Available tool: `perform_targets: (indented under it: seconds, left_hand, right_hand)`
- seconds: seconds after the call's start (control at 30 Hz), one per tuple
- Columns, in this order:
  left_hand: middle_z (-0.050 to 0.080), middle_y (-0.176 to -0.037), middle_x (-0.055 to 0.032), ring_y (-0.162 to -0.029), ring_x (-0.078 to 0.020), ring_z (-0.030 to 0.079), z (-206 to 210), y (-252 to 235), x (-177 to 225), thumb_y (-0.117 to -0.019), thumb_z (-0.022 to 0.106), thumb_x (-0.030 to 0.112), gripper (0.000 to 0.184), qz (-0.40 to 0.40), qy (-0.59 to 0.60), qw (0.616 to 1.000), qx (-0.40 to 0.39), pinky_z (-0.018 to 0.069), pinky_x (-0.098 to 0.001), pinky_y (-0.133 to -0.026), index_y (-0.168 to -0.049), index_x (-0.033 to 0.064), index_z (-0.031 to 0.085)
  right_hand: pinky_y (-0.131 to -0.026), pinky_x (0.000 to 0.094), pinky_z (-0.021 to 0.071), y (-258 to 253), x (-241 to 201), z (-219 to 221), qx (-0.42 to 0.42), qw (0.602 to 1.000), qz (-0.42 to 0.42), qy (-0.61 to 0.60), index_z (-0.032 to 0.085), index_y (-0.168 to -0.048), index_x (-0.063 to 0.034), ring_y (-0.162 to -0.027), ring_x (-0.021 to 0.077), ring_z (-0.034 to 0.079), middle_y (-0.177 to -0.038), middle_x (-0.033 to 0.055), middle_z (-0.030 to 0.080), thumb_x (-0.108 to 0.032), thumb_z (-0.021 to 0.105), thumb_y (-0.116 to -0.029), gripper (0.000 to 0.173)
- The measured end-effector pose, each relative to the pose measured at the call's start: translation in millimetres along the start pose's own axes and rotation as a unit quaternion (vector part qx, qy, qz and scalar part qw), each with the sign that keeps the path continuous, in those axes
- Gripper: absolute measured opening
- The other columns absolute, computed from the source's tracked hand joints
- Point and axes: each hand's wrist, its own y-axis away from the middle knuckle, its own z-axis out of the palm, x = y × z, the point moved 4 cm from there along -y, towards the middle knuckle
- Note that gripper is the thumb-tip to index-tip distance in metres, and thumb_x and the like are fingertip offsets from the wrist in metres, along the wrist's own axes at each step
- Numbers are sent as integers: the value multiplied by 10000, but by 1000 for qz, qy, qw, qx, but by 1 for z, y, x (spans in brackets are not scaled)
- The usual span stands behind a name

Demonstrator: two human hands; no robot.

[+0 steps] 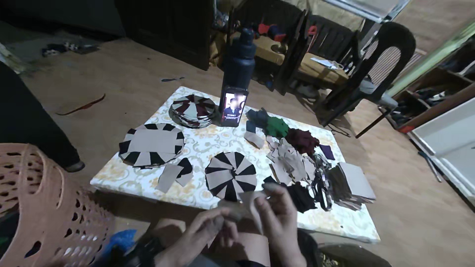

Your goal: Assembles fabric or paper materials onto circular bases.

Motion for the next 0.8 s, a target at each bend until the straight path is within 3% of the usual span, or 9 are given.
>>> perform_targets:
  seconds: [0.07, 0.13, 0.27, 0.33, 0.4, 0.47, 0.57, 0.63, 0.8]
  left_hand:
    - [739, -931, 33, -775, -67, 700, -8, 9, 5, -1076, 509, 218, 213, -14, -69, 996, 59, 597, -236, -703, -1180, 113, 663]
    - [728, -957, 15, -785, -67, 692, -11, 13, 8, -1034, 551, 87, 186, -53, -117, 988, 90, 594, -244, -706, -1192, 31, 630]
    - [694, -1153, 51, -969, 61, 632, 9, 18, 18, -1098, 401, 190, 369, -117, -120, 982, 91, 537, -185, -860, -1343, -20, 581]
    - [685, -1201, 100, -1099, 13, 638, 17, 19, 14, -1113, 367, 292, 371, -103, -11, 990, 93, 541, -249, -977, -1347, 101, 582]
    - [735, -1117, 122, -1044, -23, 682, 14, 23, 9, -1039, 517, 457, 312, -106, 81, 981, 143, 566, -282, -935, -1198, 255, 694]
    - [758, -1051, 78, -966, -69, 721, 3, 23, 10, -1052, 540, 349, 216, -102, 86, 977, 166, 607, -302, -864, -1136, 226, 697]
    - [740, -1001, 53, -908, -47, 708, -23, 14, 10, -1021, 539, 43, 172, -52, -74, 982, 163, 603, -259, -829, -1139, 75, 662]
    - [734, -990, 52, -900, -9, 695, -34, 8, 15, -982, 607, 54, 177, -18, -187, 967, 173, 592, -214, -824, -1146, 21, 666]
    - [736, -1008, -18, -844, -46, 696, -49, -22, 31, -992, 636, 237, 498, -16, -371, 908, 194, 588, -240, -755, -1430, 33, 511]
  right_hand:
    - [-700, 198, 588, 13, 14, 6, 8, 998, 50, -28, 590, -1220, 3, -800, 6, 668, -1052, -7, 714, -73, 654, -973, 266]
    - [-700, 205, 587, 20, 12, 11, 5, 995, 85, -48, 585, -1210, -4, -794, 10, 671, -1046, -10, 719, -43, 643, -970, 250]
    - [-785, 204, 582, 25, -12, 33, -61, 986, 88, -130, 601, -1235, -87, -883, -13, 672, -1086, -60, 714, -76, 663, -972, 270]
    - [-793, 189, 570, 24, -17, 38, -65, 980, 80, -170, 610, -1240, -133, -892, -24, 666, -1101, -69, 717, -105, 665, -978, 269]
    - [-772, 188, 576, 23, -14, 33, -33, 986, 75, -142, 620, -1233, -141, -872, -15, 667, -1091, -66, 716, -118, 670, -977, 262]
    - [-745, 204, 595, 22, -1, 23, -9, 993, 76, -94, 612, -1231, -94, -846, 9, 682, -1078, -41, 722, -112, 681, -970, 271]
    - [-656, 191, 577, 19, 21, 14, -8, 993, 103, -57, 583, -1210, -12, -745, 9, 652, -1020, -6, 709, -50, 683, -946, 285]
    - [-700, 210, 596, 13, 33, 13, -27, 994, 100, -23, 603, -1180, 29, -774, 27, 669, -1005, 18, 707, -36, 678, -936, 264]
    - [-625, 195, 567, -28, 47, 16, -73, 990, 65, 97, 624, -1174, 69, -684, 27, 632, -940, 62, 686, -75, 655, -966, 255]
